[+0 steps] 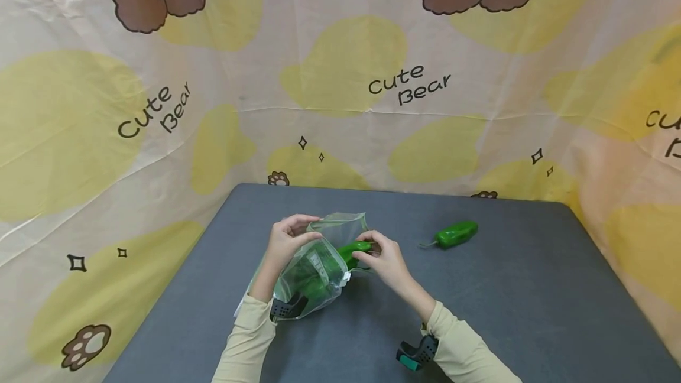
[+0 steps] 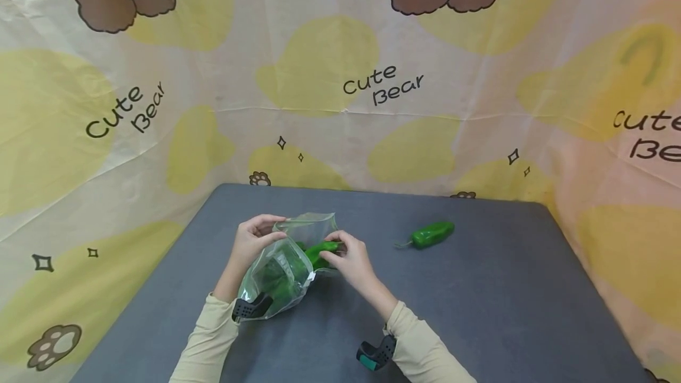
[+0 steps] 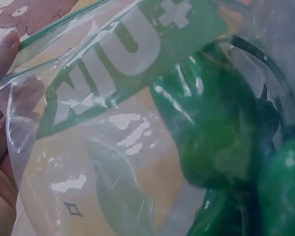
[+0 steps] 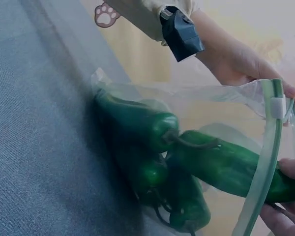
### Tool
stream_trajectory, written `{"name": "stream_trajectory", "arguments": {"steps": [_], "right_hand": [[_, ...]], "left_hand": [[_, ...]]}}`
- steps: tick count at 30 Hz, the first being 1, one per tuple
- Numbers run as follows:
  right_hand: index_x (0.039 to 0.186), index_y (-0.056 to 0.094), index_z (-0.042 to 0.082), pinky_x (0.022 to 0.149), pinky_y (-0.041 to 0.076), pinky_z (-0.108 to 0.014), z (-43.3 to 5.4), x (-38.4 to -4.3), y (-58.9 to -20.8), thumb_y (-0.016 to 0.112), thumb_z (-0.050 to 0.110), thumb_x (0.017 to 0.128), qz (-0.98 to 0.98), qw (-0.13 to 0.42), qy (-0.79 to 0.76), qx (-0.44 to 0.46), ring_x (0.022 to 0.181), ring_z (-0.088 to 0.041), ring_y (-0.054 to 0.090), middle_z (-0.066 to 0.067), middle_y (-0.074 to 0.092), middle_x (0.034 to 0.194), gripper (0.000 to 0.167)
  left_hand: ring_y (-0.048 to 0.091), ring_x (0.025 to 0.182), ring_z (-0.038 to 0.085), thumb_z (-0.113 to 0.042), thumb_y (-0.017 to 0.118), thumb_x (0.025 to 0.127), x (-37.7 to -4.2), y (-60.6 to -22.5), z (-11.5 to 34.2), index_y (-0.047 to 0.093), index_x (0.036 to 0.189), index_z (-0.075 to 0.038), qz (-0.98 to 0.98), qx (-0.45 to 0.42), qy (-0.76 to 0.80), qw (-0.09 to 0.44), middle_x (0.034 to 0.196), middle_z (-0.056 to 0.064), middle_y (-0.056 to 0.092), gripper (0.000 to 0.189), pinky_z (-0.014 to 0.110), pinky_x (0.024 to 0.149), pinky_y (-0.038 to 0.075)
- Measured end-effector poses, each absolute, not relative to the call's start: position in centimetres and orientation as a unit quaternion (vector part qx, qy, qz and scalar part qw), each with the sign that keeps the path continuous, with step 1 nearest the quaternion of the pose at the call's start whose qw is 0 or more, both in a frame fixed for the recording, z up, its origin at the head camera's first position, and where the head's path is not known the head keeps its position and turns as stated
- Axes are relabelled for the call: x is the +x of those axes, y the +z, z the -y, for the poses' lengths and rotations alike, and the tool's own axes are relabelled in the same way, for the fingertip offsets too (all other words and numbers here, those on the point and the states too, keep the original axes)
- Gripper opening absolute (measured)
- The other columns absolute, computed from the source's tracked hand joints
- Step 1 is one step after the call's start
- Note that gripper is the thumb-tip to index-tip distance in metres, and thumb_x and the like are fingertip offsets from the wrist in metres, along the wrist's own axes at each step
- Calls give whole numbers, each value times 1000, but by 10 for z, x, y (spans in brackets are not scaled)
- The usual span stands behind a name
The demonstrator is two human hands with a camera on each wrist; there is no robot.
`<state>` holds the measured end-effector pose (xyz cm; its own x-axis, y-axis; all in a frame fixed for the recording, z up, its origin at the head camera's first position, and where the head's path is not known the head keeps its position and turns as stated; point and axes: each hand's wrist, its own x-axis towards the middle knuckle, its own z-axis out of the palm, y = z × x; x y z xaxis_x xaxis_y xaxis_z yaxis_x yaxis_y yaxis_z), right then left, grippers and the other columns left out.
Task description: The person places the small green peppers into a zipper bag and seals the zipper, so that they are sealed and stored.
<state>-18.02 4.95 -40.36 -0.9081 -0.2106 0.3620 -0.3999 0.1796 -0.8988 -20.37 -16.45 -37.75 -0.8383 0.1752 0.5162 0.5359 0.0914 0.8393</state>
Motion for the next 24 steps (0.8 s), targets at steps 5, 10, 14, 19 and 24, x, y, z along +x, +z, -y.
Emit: {"name": "stream_trajectory", "arguments": {"steps": [5,10,14,19,24], "right_hand": [[102,61,-9,73,50,-31,-50,-173,-391,64,-6,79,776,68,596,195,89,-31,60,-21,61,99,23],[109,59,-9,80,48,-33,-51,-172,-391,58,-7,83,775,57,593,212,96,-31,57,-22,60,103,26],[112,56,-10,82,46,-38,-50,-173,-393,58,-9,82,763,57,603,225,99,-35,55,-23,59,106,30],[97,53,-10,77,49,-34,-49,-173,-394,66,-10,75,751,55,626,202,92,-35,56,-23,56,96,25],[91,54,-10,70,51,-29,-50,-173,-394,68,-9,73,753,57,624,199,84,-35,57,-24,55,89,23]], "left_hand": [[62,83,11,13,68,69,-203,-378,165,61,94,15,724,-249,-625,150,91,26,62,26,28,75,49],[62,83,13,13,68,69,-202,-378,165,62,94,14,728,-248,-621,151,91,26,62,26,27,75,49],[63,83,25,12,69,69,-202,-378,165,62,94,13,730,-243,-621,148,91,26,62,26,27,74,50],[62,80,33,13,69,69,-202,-378,166,62,94,13,733,-241,-619,147,90,26,62,25,26,71,51],[64,76,21,11,69,70,-202,-376,166,62,93,13,739,-235,-613,151,90,26,62,25,24,68,51]]}}
